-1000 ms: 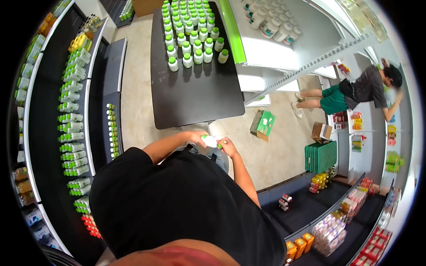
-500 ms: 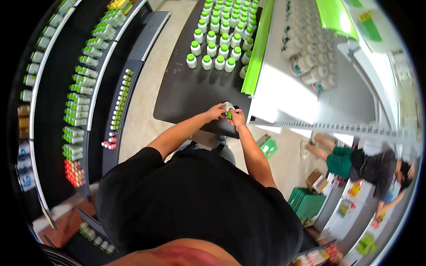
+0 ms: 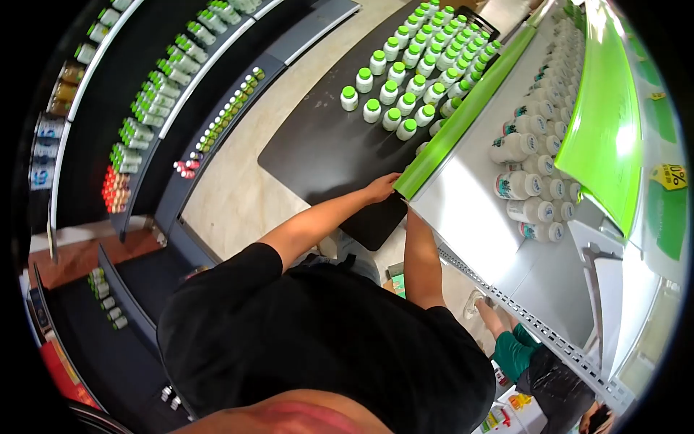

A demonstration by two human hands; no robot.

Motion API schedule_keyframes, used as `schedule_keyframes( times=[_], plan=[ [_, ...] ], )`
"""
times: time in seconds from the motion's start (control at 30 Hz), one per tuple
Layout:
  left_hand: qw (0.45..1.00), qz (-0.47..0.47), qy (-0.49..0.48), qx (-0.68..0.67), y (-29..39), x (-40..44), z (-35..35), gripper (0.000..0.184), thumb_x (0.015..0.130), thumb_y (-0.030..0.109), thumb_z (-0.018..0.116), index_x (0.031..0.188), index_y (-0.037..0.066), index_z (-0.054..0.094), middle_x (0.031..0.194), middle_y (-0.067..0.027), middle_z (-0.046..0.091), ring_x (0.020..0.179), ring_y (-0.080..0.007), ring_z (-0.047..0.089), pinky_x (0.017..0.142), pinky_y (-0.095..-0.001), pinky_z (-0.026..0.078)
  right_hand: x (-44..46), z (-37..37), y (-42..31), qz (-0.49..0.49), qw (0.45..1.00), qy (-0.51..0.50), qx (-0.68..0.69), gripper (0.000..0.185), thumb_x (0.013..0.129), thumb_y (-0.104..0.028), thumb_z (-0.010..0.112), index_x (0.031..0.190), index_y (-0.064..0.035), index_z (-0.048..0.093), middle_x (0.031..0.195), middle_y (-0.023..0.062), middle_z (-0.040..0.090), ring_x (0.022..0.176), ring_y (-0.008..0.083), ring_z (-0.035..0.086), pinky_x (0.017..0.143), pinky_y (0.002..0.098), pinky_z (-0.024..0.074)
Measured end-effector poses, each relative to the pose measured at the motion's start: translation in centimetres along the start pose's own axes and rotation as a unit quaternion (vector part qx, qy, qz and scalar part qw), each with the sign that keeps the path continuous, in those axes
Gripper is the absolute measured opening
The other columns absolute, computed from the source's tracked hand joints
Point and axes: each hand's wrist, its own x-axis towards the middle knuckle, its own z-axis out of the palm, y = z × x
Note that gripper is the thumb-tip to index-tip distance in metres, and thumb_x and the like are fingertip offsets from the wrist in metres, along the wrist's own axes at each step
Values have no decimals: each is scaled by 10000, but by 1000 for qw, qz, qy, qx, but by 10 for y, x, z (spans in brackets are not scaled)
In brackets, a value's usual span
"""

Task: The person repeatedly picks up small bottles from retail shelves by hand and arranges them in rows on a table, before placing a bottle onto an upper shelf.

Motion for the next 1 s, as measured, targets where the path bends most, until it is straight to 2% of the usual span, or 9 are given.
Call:
schedule_keyframes(
  times=[0.2,0.33,0.4,0.43,0.57,0.67,0.8,0.9,1.0],
  plan=[
    [995,-47,33,-87,-79,-64,-52,309,986,323,524,1101,51,615,884,-56,645,749,-116,594,637,-274,508,6,-4,-7,50,996,-55,-42,431,1012,-396,412,1390,-193,367,1410,38,385,1254,203,426,967,362,391],
    [987,-132,92,19,-156,-170,-101,334,954,390,547,977,74,653,810,-74,654,769,-162,613,687,-319,513,-4,-28,6,106,985,-102,-85,479,1025,-404,370,1458,-208,314,1530,22,307,1364,208,359,1044,383,350],
    [963,-173,161,126,-216,-241,-121,421,936,451,511,1038,74,667,980,-151,695,953,-296,648,869,-386,501,-20,-36,13,126,986,-68,-86,503,1031,-408,348,1492,-215,288,1590,14,269,1419,210,325,1082,393,329],
    [936,-112,179,283,-279,-274,-132,447,927,458,500,1114,92,674,1091,-176,677,1076,-325,617,961,-402,471,-38,-25,13,132,988,-10,-85,494,1011,-432,408,1450,-217,337,1511,15,375,1336,200,412,1025,391,370],
    [857,-399,318,75,-317,-431,-127,450,869,371,516,1137,47,678,1276,-205,598,1221,-363,545,1029,-422,438,-98,-14,43,95,973,57,-203,264,976,-382,558,1035,-126,532,784,-1,596,647,139,574,557,281,450],
    [844,-372,318,220,-376,-520,-96,387,882,326,543,1079,30,695,1106,-206,684,1046,-322,652,917,-402,506,-135,-37,103,-1,948,-52,-314,290,966,-331,596,790,-117,510,566,6,501,448,118,480,421,246,374],
    [735,-206,618,-188,-349,-584,-67,231,922,200,550,992,34,696,812,-110,693,715,-164,645,686,-302,511,-207,-62,168,-279,742,-215,-570,280,889,-279,681,766,-35,624,636,109,613,587,214,607,572,378,489],
    [596,-53,785,-160,-285,-644,-77,183,950,126,535,891,28,678,708,-49,642,638,-113,593,601,-257,462,-270,-61,189,-192,642,-324,-668,253,850,-271,682,753,-43,633,686,147,642,662,285,643,628,400,497],
    [483,55,871,69,-103,-742,-81,135,941,65,571,841,1,635,696,-13,586,632,-81,520,588,-241,418,-294,-45,206,-128,555,-431,-700,258,832,-288,668,744,-47,639,690,149,648,660,302,647,631,401,500]
  ],
)
